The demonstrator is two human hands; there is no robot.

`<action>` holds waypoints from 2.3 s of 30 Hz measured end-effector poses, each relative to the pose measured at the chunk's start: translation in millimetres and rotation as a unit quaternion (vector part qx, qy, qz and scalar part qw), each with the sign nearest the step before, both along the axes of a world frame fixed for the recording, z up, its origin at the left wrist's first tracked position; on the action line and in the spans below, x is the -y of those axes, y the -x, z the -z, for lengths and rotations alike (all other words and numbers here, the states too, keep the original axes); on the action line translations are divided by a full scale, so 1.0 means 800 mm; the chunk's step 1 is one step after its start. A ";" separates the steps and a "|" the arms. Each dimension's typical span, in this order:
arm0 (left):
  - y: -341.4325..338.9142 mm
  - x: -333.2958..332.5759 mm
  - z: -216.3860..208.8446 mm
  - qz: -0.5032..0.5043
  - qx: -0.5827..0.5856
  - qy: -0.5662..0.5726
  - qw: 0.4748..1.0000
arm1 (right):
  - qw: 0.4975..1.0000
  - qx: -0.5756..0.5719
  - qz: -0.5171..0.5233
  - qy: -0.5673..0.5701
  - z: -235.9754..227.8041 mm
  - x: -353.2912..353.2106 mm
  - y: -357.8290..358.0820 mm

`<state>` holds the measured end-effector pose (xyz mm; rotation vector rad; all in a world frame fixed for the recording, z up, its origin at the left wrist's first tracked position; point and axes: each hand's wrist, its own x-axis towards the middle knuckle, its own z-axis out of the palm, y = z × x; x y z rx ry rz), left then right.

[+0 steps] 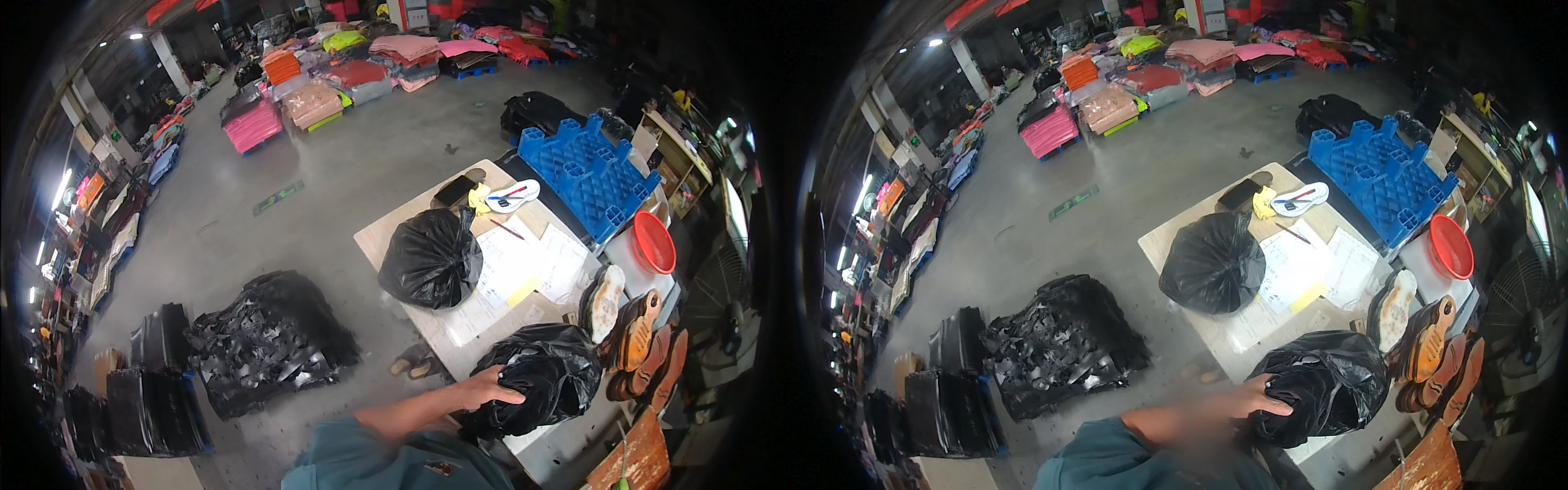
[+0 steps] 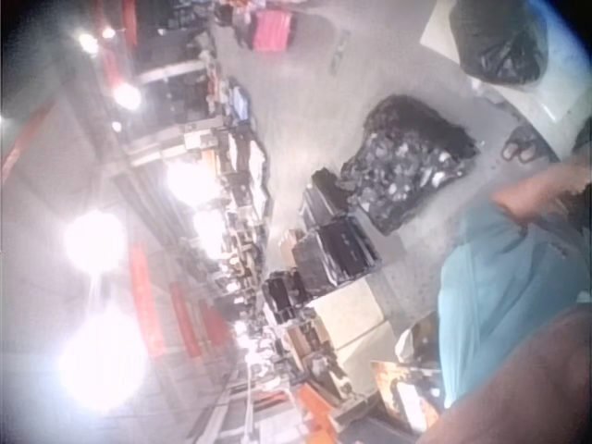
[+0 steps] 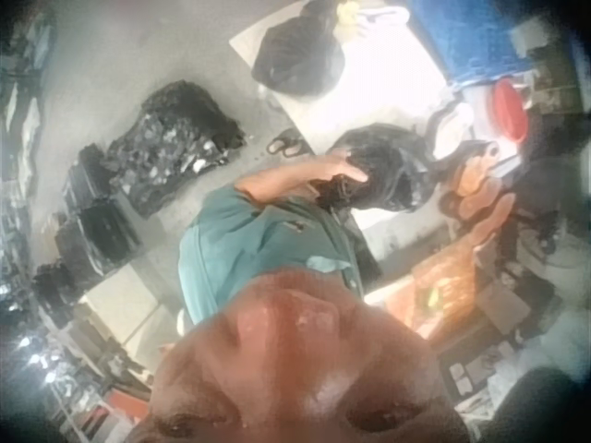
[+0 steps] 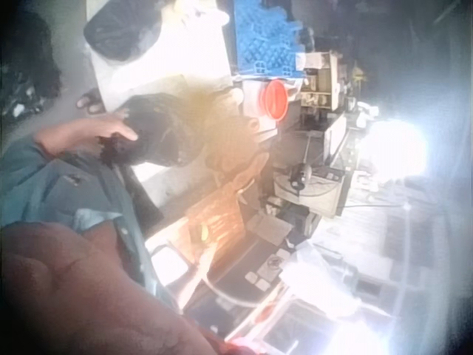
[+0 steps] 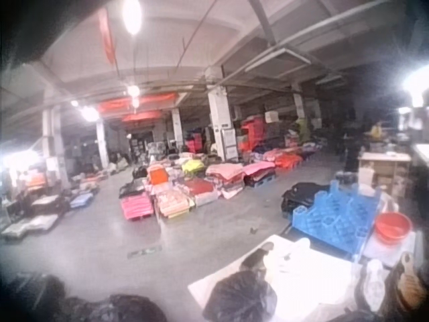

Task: The person uses a wooden squeegee to press and peel black rubber cutouts from a heated press, then gathers the waste pieces and places them into a black plastic bag. The person ties the bag and sets it aside.

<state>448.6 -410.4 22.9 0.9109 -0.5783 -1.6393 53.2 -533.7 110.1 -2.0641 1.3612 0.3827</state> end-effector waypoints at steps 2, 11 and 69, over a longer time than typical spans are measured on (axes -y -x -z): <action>-0.017 -0.011 -0.007 0.040 0.033 0.038 0.998 | 1.000 -0.002 -0.009 -0.003 -0.002 0.002 0.001; -0.043 -0.071 -0.017 0.113 0.201 0.099 0.968 | 0.999 -0.014 -0.042 -0.010 -0.008 0.018 0.006; -0.023 -0.056 -0.005 -0.018 0.232 -0.171 0.957 | 0.994 0.032 -0.101 -0.013 0.014 -0.043 0.019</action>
